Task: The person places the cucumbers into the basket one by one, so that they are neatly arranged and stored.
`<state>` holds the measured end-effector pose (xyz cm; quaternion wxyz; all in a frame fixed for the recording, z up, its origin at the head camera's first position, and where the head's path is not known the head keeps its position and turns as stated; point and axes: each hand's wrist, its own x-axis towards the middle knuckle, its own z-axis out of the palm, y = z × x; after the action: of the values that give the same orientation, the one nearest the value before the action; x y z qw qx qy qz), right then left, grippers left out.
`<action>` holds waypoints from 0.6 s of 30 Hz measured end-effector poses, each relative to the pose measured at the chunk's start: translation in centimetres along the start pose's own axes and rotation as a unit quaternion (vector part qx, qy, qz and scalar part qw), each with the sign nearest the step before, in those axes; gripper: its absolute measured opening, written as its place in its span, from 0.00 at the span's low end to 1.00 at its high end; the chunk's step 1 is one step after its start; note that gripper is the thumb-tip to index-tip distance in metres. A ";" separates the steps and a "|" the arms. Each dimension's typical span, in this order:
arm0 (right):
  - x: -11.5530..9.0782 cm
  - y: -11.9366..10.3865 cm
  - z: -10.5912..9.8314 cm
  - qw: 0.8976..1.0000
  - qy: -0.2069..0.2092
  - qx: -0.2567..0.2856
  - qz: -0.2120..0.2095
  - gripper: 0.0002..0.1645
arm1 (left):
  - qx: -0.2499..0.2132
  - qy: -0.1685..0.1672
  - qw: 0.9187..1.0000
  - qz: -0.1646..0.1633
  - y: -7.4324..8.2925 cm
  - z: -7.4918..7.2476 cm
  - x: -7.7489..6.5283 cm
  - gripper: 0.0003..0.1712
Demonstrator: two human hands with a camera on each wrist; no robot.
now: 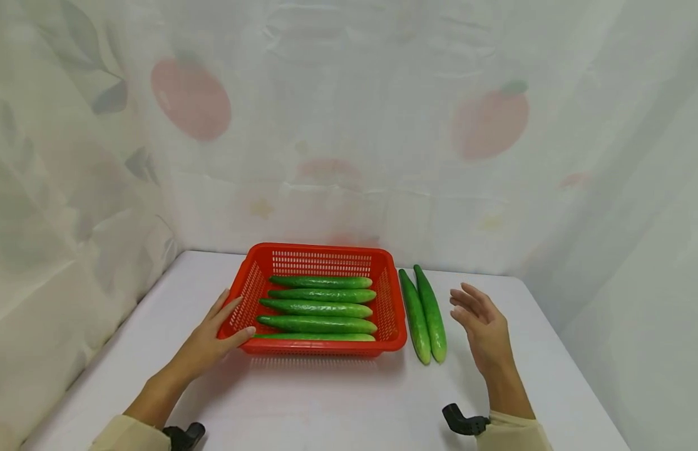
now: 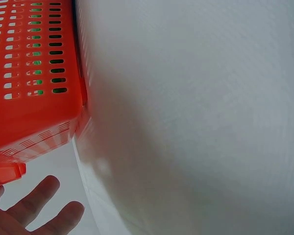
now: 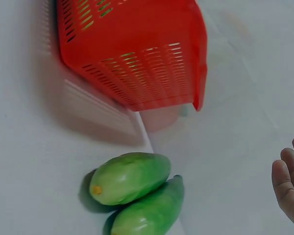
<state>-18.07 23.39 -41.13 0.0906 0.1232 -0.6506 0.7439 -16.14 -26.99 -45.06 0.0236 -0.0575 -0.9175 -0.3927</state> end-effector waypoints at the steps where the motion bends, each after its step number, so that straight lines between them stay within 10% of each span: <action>1: -0.1 0.2 -0.1 1.000 0.006 0.001 0.003 0.32 | 0.000 0.000 1.000 0.001 0.0 0.0 0.0 0.48; 18: -0.7 5.7 -2.0 0.995 0.071 -0.014 0.072 0.33 | 0.001 -0.001 1.000 -0.002 0.4 0.0 -0.1 0.48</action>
<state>-19.26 24.62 -46.98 0.0844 0.0215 -0.6597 0.7465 -15.98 -26.75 -44.79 0.0217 -0.0560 -0.9181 -0.3918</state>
